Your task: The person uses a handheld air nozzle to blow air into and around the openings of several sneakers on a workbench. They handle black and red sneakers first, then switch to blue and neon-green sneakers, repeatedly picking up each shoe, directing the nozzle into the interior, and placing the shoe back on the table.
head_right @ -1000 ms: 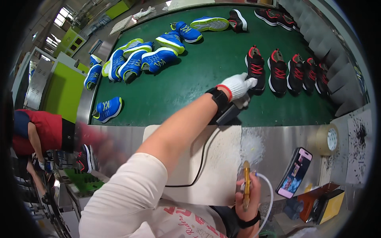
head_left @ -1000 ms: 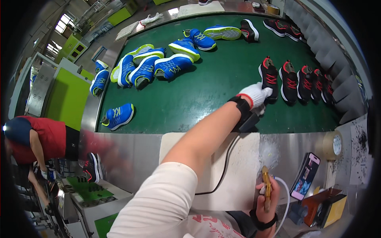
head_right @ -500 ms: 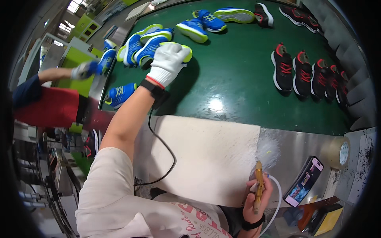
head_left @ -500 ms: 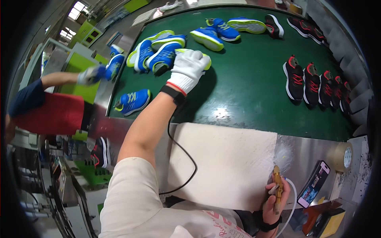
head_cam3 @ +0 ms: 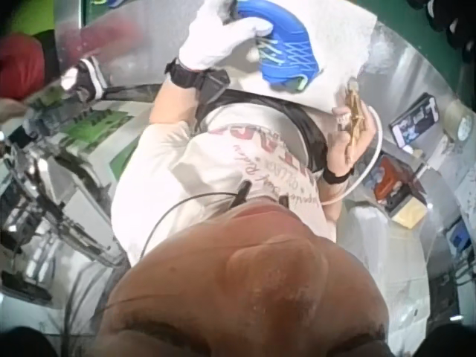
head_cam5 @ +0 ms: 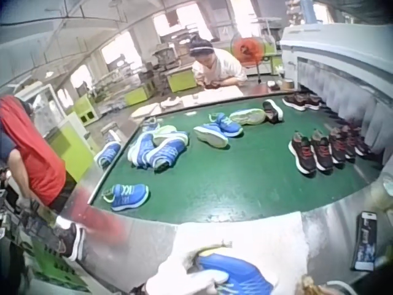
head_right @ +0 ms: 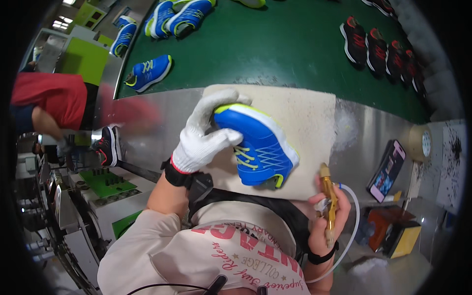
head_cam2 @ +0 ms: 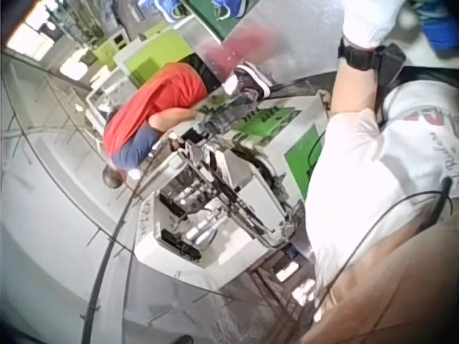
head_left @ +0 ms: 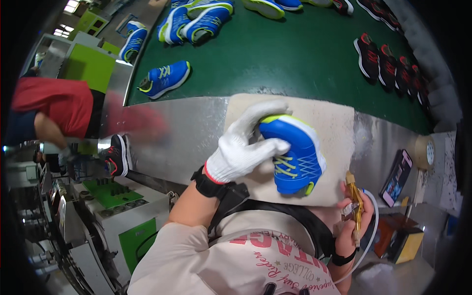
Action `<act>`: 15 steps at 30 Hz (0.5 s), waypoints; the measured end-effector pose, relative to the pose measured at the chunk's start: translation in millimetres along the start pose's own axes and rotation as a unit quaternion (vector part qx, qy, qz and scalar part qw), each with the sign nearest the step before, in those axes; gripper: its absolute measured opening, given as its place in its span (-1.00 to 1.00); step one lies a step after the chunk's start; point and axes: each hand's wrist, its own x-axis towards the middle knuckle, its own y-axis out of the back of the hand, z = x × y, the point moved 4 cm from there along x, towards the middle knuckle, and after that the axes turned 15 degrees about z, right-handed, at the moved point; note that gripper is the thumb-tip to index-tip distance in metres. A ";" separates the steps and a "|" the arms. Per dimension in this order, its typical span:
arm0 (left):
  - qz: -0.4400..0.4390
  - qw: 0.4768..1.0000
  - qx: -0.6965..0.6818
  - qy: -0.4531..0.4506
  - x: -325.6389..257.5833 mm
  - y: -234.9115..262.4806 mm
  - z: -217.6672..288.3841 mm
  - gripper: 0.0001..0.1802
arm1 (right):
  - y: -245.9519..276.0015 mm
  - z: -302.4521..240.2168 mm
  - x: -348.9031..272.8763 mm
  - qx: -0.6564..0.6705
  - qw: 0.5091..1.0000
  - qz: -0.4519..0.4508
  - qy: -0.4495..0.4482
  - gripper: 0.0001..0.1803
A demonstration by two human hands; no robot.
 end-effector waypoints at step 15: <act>-0.271 0.960 -0.016 -0.063 65.7 -97.4 4.4 -0.37 | -16.5 -26.9 51.5 0.140 0.989 0.002 0.050 -0.01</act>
